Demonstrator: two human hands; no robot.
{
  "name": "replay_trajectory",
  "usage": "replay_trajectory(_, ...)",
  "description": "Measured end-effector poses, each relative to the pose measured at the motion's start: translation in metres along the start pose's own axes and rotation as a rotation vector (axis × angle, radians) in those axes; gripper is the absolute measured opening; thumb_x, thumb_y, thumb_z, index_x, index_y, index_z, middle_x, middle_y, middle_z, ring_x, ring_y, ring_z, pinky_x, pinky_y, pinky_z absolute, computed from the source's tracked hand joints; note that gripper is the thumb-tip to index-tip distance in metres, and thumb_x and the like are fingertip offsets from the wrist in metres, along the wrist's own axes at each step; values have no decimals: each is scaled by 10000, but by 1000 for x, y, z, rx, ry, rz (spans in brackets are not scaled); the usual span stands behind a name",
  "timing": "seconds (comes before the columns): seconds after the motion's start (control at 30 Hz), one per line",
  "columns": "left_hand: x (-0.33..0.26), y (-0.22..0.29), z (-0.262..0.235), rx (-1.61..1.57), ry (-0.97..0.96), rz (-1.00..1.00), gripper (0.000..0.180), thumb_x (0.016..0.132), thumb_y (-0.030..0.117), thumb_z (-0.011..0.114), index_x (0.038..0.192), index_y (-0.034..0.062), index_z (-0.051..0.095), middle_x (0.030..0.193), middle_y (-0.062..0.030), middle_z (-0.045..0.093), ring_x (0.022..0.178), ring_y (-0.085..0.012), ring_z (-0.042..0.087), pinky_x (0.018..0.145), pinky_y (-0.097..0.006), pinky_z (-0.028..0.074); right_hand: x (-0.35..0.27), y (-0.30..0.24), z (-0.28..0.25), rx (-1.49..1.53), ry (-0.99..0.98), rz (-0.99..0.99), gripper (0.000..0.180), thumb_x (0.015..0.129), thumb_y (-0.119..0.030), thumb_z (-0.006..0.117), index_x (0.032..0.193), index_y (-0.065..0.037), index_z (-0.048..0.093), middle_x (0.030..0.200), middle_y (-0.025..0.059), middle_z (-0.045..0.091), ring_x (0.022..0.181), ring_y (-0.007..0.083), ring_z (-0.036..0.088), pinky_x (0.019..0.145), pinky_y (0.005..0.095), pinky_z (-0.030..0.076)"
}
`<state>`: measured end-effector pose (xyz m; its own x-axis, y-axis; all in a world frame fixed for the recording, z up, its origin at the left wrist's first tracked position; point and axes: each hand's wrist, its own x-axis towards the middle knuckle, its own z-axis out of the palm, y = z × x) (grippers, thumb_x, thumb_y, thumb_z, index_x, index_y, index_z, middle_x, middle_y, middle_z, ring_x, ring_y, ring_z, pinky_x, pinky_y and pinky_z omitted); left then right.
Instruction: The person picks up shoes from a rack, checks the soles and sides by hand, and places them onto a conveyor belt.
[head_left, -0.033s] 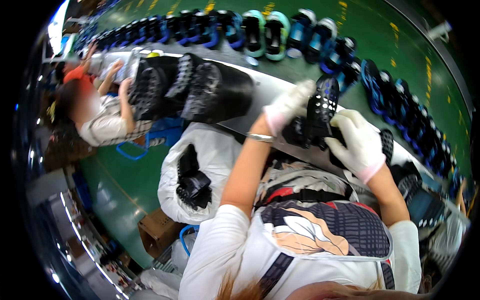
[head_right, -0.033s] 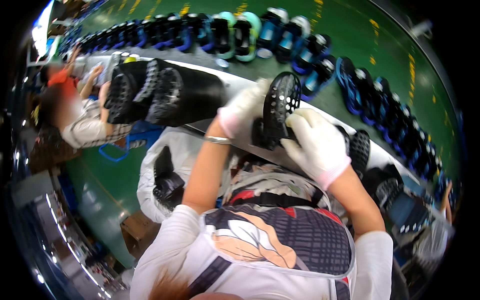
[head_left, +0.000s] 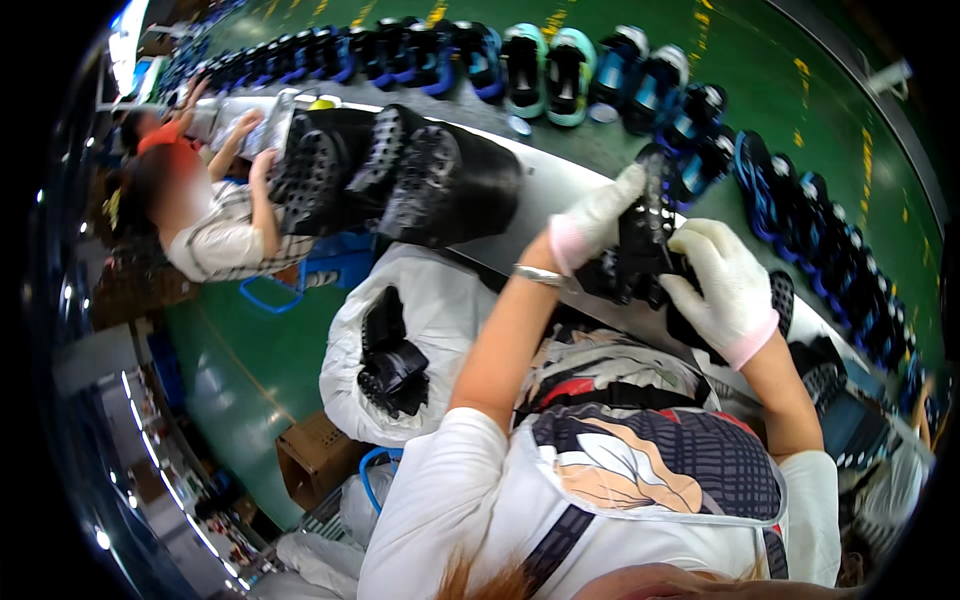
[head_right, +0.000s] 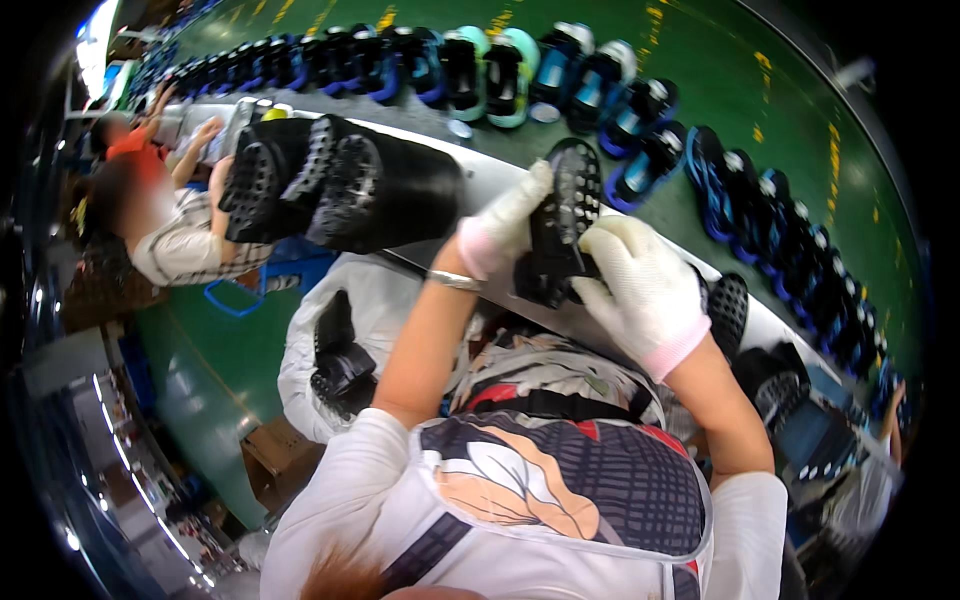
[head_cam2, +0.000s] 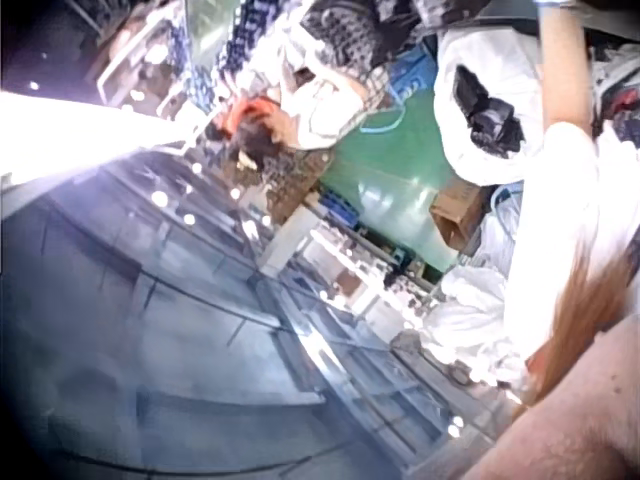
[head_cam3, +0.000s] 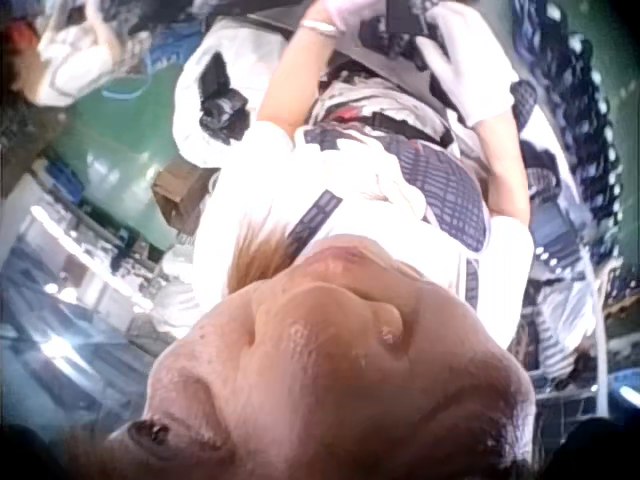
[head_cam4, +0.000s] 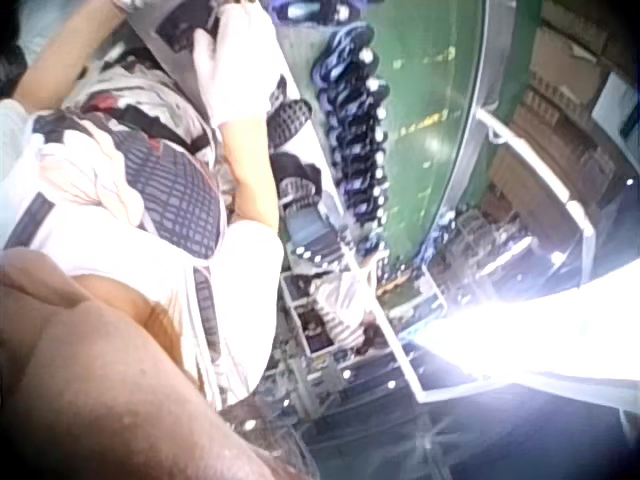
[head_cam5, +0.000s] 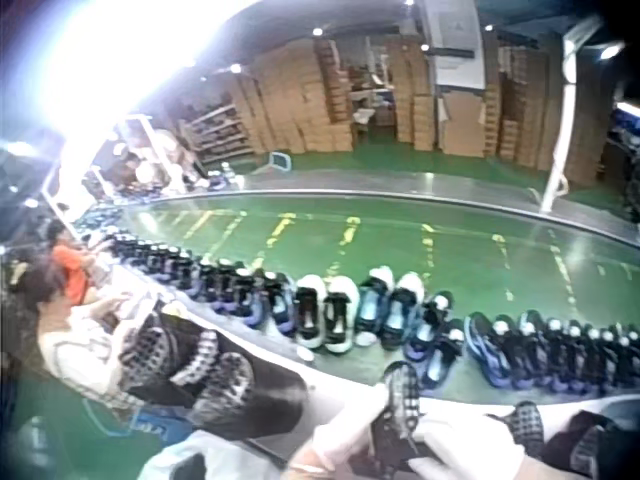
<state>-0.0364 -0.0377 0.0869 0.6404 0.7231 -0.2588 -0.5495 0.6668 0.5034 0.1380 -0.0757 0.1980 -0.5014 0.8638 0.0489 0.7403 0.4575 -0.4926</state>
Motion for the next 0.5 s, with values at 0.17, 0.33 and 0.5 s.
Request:
replay_trajectory(0.17, 11, 4, -9, -252, -31, 218, 486, 936, 465, 540, 1221, 72, 524, 1095, -63, 615, 995, -183, 600, 880, -358, 508, 39, 11, 14, 174, -98, 239, 341, 810, -199, 655, 1099, -47, 559, 1006, 162, 602, 890, 321, 617, 752, 403, 507)
replay_trajectory(0.33, 43, 7, -50, -126, 305, 418, 372, 908, 337, 643, 1143, 65, 549, 1039, -45, 615, 890, -145, 602, 795, -300, 503, 78, 38, 50, 14, -110, 288, 478, 834, -408, 623, 1085, -8, 550, 978, 236, 595, 906, 401, 585, 785, 455, 472)
replay_trajectory(0.5, 66, 21, -64, -144, 411, 536, 297, 939, 226, 596, 1147, 30, 513, 1061, -66, 599, 936, -171, 599, 805, -319, 505, 119, 57, 83, -105, -188, 422, 421, 865, -436, 582, 973, -30, 547, 872, 225, 633, 831, 393, 623, 731, 465, 499)
